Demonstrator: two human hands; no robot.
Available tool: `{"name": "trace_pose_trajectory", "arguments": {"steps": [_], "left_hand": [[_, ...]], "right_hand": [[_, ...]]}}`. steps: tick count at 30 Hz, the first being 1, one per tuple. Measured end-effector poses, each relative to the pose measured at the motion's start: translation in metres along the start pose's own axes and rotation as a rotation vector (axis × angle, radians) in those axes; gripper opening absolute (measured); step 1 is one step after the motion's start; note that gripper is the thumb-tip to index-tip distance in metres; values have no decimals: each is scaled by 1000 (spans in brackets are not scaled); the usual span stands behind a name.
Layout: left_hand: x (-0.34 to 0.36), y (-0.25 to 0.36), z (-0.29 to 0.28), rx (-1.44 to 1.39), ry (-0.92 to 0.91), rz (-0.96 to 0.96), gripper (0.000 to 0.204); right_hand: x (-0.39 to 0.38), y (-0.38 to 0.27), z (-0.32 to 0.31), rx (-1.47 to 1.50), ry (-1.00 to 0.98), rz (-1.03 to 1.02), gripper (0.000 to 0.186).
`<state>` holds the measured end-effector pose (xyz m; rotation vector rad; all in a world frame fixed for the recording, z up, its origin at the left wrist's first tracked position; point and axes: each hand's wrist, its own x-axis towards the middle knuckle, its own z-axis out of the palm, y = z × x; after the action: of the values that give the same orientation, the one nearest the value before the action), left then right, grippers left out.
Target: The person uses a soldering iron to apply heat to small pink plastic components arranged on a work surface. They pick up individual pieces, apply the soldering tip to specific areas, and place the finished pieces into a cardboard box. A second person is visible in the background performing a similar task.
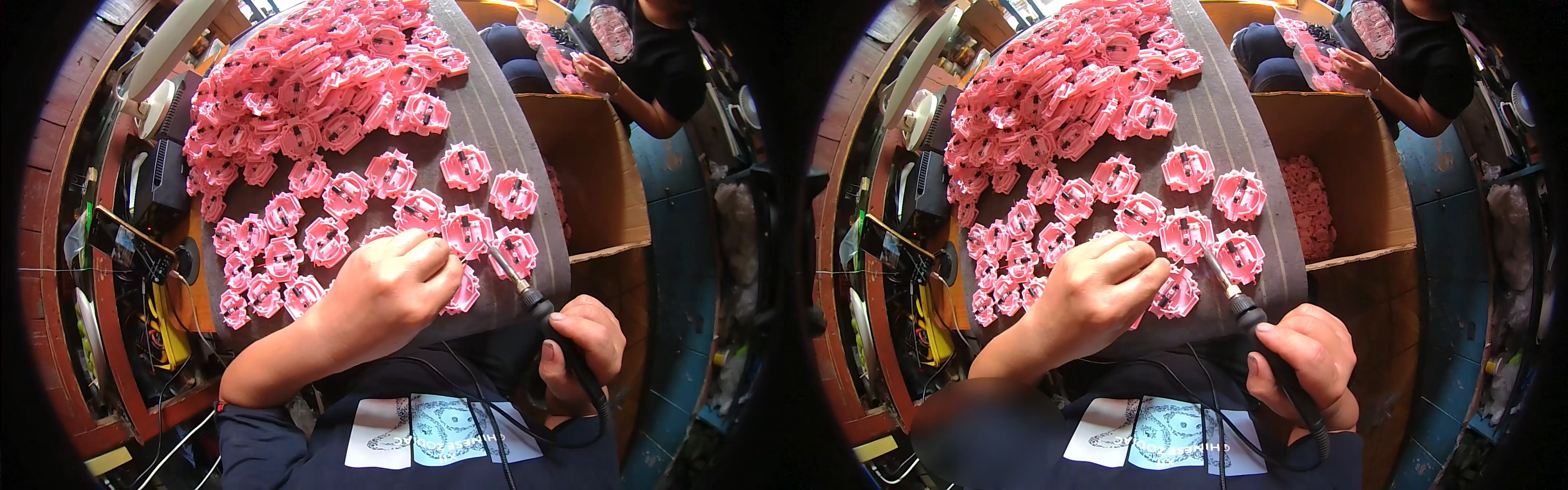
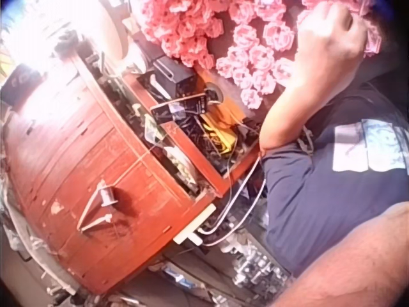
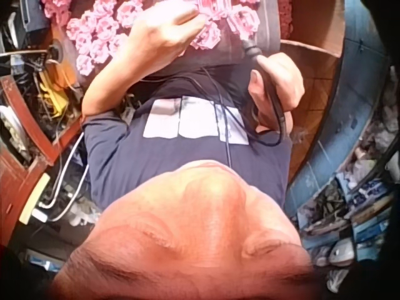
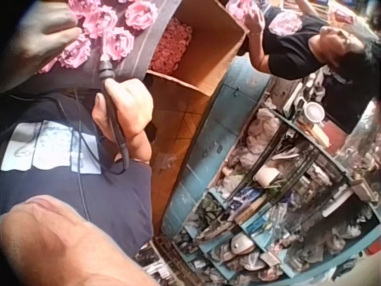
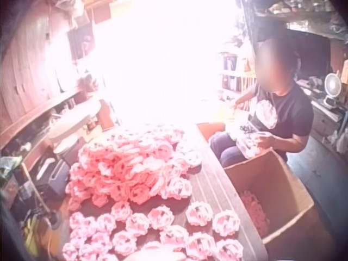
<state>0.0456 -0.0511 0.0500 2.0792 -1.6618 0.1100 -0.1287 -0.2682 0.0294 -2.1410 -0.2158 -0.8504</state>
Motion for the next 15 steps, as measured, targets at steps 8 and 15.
{"name": "trace_pose_trajectory", "arguments": {"steps": [8, 15], "left_hand": [[0, -7, 10, -8, -27, -18, 28], [1, -9, 12, -18, -29, -34, 30]], "right_hand": [[2, 7, 4, 3, -25, -4, 29], [3, 7, 4, -4, -39, -7, 29]]}}
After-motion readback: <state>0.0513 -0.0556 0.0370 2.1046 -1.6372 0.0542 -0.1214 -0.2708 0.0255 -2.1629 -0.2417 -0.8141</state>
